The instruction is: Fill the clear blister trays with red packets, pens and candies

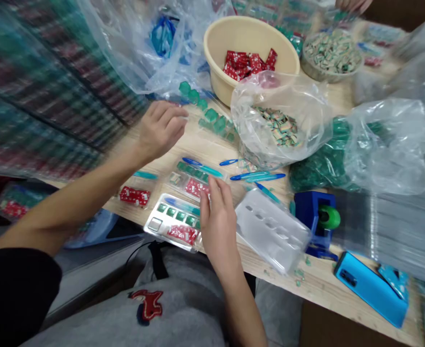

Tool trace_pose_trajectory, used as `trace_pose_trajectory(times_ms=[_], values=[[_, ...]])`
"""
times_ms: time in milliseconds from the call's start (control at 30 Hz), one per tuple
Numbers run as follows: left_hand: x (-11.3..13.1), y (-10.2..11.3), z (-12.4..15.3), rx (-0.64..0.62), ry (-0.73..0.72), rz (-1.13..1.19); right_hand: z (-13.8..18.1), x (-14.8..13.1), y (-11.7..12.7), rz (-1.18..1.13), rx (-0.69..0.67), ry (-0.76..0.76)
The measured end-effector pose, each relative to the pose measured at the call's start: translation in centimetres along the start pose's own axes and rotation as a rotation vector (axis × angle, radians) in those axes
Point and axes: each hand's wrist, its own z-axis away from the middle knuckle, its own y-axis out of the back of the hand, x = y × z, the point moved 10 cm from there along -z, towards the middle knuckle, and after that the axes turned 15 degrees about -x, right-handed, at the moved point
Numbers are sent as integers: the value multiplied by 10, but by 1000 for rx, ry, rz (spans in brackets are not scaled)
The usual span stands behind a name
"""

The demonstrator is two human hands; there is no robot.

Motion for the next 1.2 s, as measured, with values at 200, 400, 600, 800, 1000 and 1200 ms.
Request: trace_pose_trajectory(times_ms=[200,400,600,800,1000,1200], values=[[70,69,134,487,-232,-192,-19,3,-26,-281,-80,14],[107,89,195,575,-208,-68,-42,-8,-85,-670,-343,53],[75,73,238,621,201,504,-43,-37,-124,-884,-536,88],[17,45,286,733,584,831,-50,-26,-166,-665,-611,-47],[-65,-1,316,527,1073,873,-63,-36,-174,-61,-603,-132],[-80,-25,312,151,1159,583,-65,-49,-177,434,-679,-291]])
